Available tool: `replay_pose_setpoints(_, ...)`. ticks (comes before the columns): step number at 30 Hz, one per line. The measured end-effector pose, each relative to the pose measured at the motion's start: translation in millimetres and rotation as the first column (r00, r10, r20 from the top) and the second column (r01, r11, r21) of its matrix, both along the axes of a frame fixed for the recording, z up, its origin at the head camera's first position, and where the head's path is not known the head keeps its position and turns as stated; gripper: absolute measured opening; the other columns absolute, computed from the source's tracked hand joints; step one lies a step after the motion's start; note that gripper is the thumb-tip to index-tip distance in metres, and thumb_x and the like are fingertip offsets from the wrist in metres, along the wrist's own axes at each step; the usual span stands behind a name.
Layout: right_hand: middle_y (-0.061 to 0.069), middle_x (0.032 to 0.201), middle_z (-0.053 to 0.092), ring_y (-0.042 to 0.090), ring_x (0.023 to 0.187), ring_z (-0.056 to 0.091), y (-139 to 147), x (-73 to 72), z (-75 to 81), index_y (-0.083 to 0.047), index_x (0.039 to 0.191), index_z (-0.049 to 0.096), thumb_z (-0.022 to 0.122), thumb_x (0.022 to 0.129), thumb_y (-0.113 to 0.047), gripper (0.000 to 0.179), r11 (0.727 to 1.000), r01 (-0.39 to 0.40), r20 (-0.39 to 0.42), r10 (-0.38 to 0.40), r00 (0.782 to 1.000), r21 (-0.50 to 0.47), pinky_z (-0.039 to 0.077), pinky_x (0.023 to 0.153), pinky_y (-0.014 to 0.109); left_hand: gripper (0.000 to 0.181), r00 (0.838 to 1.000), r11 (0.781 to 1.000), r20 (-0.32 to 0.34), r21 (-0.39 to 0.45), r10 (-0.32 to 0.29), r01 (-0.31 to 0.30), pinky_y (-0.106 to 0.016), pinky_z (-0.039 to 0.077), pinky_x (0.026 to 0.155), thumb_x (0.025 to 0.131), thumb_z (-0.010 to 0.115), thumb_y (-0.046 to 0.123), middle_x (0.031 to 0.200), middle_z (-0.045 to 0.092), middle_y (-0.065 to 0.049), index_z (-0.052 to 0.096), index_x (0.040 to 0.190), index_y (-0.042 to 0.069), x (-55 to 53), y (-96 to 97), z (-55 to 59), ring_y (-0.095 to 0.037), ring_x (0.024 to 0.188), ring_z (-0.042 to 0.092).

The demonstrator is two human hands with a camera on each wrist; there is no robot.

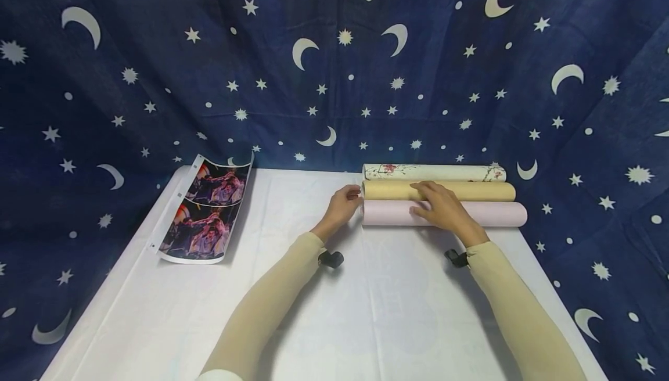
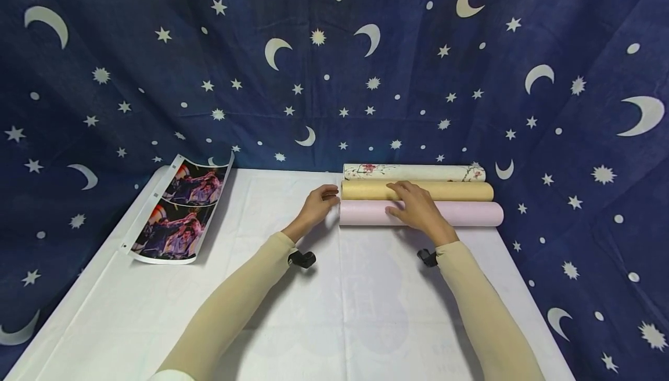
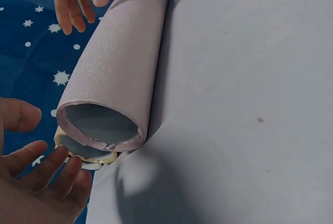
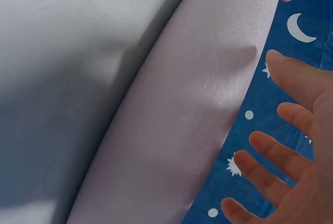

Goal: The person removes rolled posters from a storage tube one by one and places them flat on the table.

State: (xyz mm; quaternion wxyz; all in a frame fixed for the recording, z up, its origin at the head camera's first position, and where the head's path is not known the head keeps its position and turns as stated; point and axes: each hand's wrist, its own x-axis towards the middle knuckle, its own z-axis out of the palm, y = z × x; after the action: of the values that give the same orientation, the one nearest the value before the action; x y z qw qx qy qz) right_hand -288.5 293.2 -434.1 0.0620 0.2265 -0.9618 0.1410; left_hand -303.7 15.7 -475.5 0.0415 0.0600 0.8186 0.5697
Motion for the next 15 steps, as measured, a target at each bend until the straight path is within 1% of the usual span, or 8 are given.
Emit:
replay_pose_setpoints(2,0.02,0.143,0.048,0.044,0.132,0.044,-2,-3.5,0.3,-0.009,0.145,0.046,0.069,0.091,-0.032,0.063,1.0,0.004,0.012,-0.004,1.0,-0.009,0.033,0.109,0.064,0.042,1.0,1.0,0.031,0.016,0.005,-0.006,-0.038,0.046,0.107,0.095,0.058,0.018,0.135,0.06,-0.012,0.055,0.136,0.006,-2.8,3.4,0.6,-0.026,0.127,0.057)
replay_pose_setpoints(6,0.019,0.143,0.049,0.043,0.132,0.045,-5,-10.6,-0.8,-0.009,0.145,0.045,0.069,0.091,-0.033,0.063,0.999,0.021,0.036,-0.02,0.999,-0.024,0.034,0.109,0.062,0.044,0.994,0.996,0.111,0.093,0.003,-0.013,-0.038,0.047,0.106,0.096,0.057,0.019,0.134,0.061,-0.012,0.053,0.137,0.005,-8.4,10.4,0.1,-0.026,0.125,0.058)
replay_pose_setpoints(8,0.019,0.143,0.048,0.043,0.132,0.045,-7,-13.7,-1.7,-0.01,0.146,0.044,0.068,0.092,-0.033,0.064,0.999,0.029,0.049,-0.028,0.998,-0.028,0.034,0.109,0.062,0.044,0.99,0.992,0.138,0.125,0.0,-0.018,-0.037,0.048,0.105,0.096,0.058,0.019,0.134,0.061,-0.012,0.053,0.137,0.005,-11.2,13.9,-1.1,-0.026,0.124,0.058)
replay_pose_setpoints(11,0.02,0.144,0.048,0.044,0.133,0.044,-8,-17.2,-2.9,-0.01,0.146,0.044,0.067,0.092,-0.033,0.063,0.999,0.036,0.062,-0.034,0.998,-0.031,0.034,0.109,0.063,0.045,0.988,0.988,0.157,0.153,0.006,-0.03,-0.036,0.048,0.105,0.095,0.058,0.018,0.135,0.061,-0.012,0.053,0.138,0.005,-13.6,17.8,-1.9,-0.026,0.124,0.058)
replay_pose_setpoints(15,0.02,0.143,0.048,0.045,0.132,0.045,-11,-19.8,-1.7,-0.009,0.146,0.045,0.067,0.092,-0.032,0.062,0.999,0.041,0.067,-0.039,0.997,-0.035,0.035,0.108,0.064,0.045,0.985,0.979,0.17,0.19,0.035,-0.067,-0.035,0.048,0.105,0.095,0.057,0.017,0.134,0.061,-0.012,0.053,0.138,0.005,-15.6,20.7,0.0,-0.026,0.125,0.058)
